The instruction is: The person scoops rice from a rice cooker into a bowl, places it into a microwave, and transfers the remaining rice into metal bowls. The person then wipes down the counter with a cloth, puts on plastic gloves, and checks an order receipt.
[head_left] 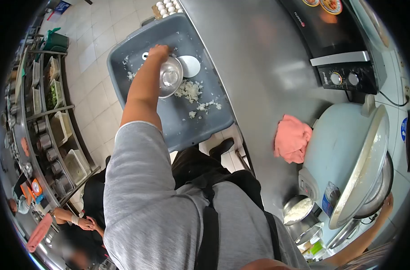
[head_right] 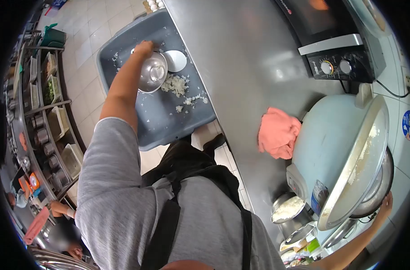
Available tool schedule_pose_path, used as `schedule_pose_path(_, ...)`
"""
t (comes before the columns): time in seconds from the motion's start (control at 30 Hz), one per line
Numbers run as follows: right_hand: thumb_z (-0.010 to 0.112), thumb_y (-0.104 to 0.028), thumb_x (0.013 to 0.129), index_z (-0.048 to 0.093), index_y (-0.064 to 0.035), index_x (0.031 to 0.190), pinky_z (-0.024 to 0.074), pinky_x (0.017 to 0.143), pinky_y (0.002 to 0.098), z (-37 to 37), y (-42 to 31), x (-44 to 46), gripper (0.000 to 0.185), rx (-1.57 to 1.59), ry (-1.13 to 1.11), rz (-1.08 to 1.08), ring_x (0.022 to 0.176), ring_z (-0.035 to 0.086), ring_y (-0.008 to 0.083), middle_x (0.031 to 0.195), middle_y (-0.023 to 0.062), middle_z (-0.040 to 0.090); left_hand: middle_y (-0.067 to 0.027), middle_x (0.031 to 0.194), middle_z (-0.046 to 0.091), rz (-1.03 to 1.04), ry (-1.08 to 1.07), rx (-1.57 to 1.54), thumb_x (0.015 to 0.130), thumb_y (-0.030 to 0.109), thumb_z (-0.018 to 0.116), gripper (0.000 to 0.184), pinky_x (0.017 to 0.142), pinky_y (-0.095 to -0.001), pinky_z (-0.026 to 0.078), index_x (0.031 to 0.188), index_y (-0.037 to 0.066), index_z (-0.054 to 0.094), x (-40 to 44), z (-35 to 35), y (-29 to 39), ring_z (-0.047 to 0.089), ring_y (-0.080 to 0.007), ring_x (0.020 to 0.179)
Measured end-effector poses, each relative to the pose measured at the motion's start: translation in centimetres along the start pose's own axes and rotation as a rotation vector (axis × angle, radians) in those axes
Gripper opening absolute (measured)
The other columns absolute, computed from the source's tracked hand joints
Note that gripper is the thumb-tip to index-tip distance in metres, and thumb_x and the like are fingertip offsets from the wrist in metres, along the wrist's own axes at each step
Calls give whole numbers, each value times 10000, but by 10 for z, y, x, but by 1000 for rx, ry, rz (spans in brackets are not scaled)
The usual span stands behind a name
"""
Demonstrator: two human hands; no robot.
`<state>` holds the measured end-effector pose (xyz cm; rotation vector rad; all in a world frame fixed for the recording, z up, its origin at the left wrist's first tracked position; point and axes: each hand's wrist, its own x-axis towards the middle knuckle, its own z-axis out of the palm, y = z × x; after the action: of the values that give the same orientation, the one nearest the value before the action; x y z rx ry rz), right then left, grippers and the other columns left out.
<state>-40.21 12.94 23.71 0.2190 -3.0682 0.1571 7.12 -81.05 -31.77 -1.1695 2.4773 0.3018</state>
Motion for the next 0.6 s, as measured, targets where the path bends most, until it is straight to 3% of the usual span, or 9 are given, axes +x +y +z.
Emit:
schedule_pose_path(0.03, 474, -216, 964, 511, -56, 1311, 433, 961, 333, 3, -34, -30, 384, 180, 51, -92, 1140, 544, 219, 1312, 103, 528, -62, 1230, 596, 118, -113, 68, 844, 66, 484, 450, 942, -368, 464, 1199, 309, 616, 2, -4, -7, 555, -271, 1149)
schedule_pose_path(0.2, 449, -270, 976, 512, 47, 1259, 420, 980, 391, 37, -305, -227, 429, 233, 404, -301, 1149, 544, 273, 1288, 164, 532, -78, 1192, 607, 227, -295, 66, 835, 82, 511, 382, 927, -351, 466, 1143, 260, 647, -7, -21, -25, 574, -273, 1110)
schedule_pose_path(0.27, 436, -282, 981, 515, 76, 1236, 427, 974, 406, 44, -325, -258, 446, 247, 468, -330, 1146, 545, 290, 1269, 184, 542, -89, 1084, 653, 403, -272, 324, 819, 117, 558, 320, 902, -364, 472, 1112, 201, 654, -25, -36, -23, 609, -274, 1026)
schedule_pose_path(0.3, 422, -286, 986, 519, 89, 1217, 437, 961, 412, 45, -316, -274, 452, 176, 401, -540, 1119, 559, 306, 1226, 211, 561, -89, 1084, 653, 410, -274, 331, 819, 117, 558, 320, 902, -364, 472, 1112, 201, 654, -18, -20, -36, 609, -274, 1026)
schedule_pose_path(0.33, 407, -290, 990, 523, 103, 1198, 447, 948, 418, 45, -312, -287, 460, 105, 329, -744, 1092, 574, 323, 1184, 239, 580, -96, 1031, 661, 506, -89, 300, 804, 144, 589, 332, 891, -378, 472, 1128, 195, 640, -7, 10, -58, 617, -279, 988)
schedule_pose_path(0.4, 459, -230, 978, 514, 119, 1205, 482, 905, 412, 62, -355, -298, 420, 303, 181, -1014, 1029, 603, 352, 1100, 251, 607, -104, 978, 669, 618, 96, 274, 790, 170, 620, 355, 881, -393, 472, 1145, 189, 626, -10, 3, -68, 624, -284, 950)
schedule_pose_path(0.47, 478, -202, 968, 528, 142, 1155, 473, 914, 421, 71, -345, -305, 394, 215, 338, -677, 993, 617, 352, 1073, 268, 616, -134, 1044, 651, 317, -30, -50, 812, 189, 603, 430, 861, -425, 473, 1240, 209, 567, -48, -34, -66, 620, -288, 984)
schedule_pose_path(0.5, 503, -163, 954, 525, 137, 1159, 469, 917, 421, 82, -353, -307, 364, 406, 351, -546, 999, 616, 343, 1098, 264, 609, -144, 994, 659, 334, 22, -160, 814, 222, 624, 433, 833, -416, 480, 1241, 178, 564, -61, -34, -71, 632, -300, 943)
schedule_pose_path(0.6, 518, -154, 948, 524, 93, 1177, 466, 902, 430, 93, -332, -299, 337, 558, 227, -616, 1000, 613, 352, 1119, 262, 599, -164, 916, 670, 269, 10, -370, 810, 299, 669, 467, 779, -406, 489, 1228, 117, 566, -118, -28, -63, 649, -321, 879)
